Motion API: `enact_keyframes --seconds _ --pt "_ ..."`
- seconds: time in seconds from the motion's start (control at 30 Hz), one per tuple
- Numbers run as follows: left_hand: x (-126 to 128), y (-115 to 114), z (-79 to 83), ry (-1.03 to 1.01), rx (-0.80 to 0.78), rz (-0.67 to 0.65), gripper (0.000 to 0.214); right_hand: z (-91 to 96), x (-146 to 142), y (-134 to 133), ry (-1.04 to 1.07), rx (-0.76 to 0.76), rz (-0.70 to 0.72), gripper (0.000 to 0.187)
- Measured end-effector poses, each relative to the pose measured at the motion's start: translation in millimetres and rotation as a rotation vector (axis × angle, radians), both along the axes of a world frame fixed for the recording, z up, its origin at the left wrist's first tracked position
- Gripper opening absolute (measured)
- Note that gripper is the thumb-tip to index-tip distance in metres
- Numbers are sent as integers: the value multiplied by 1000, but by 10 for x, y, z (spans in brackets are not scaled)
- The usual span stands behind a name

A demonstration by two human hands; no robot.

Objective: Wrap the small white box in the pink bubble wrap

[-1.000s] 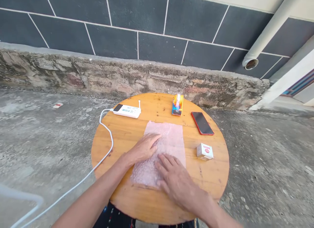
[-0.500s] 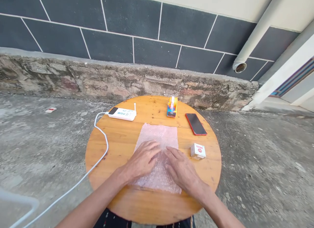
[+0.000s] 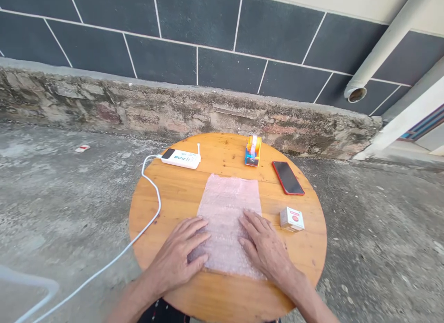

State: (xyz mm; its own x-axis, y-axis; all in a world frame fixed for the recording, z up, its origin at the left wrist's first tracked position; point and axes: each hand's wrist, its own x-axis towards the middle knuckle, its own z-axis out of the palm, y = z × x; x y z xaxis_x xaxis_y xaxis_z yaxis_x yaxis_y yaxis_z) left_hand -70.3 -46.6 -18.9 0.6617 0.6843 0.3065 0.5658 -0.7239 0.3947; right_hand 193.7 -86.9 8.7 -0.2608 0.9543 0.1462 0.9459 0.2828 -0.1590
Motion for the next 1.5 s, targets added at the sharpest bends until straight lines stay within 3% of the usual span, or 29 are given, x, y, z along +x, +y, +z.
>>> enact_keyframes --seconds 0.3,0.47,0.57,0.67,0.8,0.87,1.0,1.17,1.33,1.4,1.5 --pt "-13 -42 60 -27 -25 21 37 63 141 -275 -36 11 -76 38" --pt "-7 -21 29 2 33 41 46 135 -179 -306 56 -11 67 41" --pt "-12 2 -23 17 73 34 45 176 -177 -341 131 5 120 32" --pt "-29 15 -67 5 98 34 43 205 120 -433 197 139 44 25" --pt "-65 21 -97 -44 112 41 38 222 714 -499 215 321 -238 28" --pt "-80 27 -105 -82 111 53 35 202 952 -464 240 286 -324 35" --pt "-89 45 -104 -185 107 93 29 98 1168 -319 338 166 -346 51" --pt "-86 58 -78 -250 79 120 26 12 1178 -199 419 125 -364 54" --pt "-75 49 -72 -273 49 122 23 133 1096 -214 491 100 -441 50" --pt "-66 45 -62 -280 36 127 22 219 978 -214 601 80 -447 52" --pt "-55 38 -35 -287 7 138 23 336 685 -167 944 -23 -382 52"
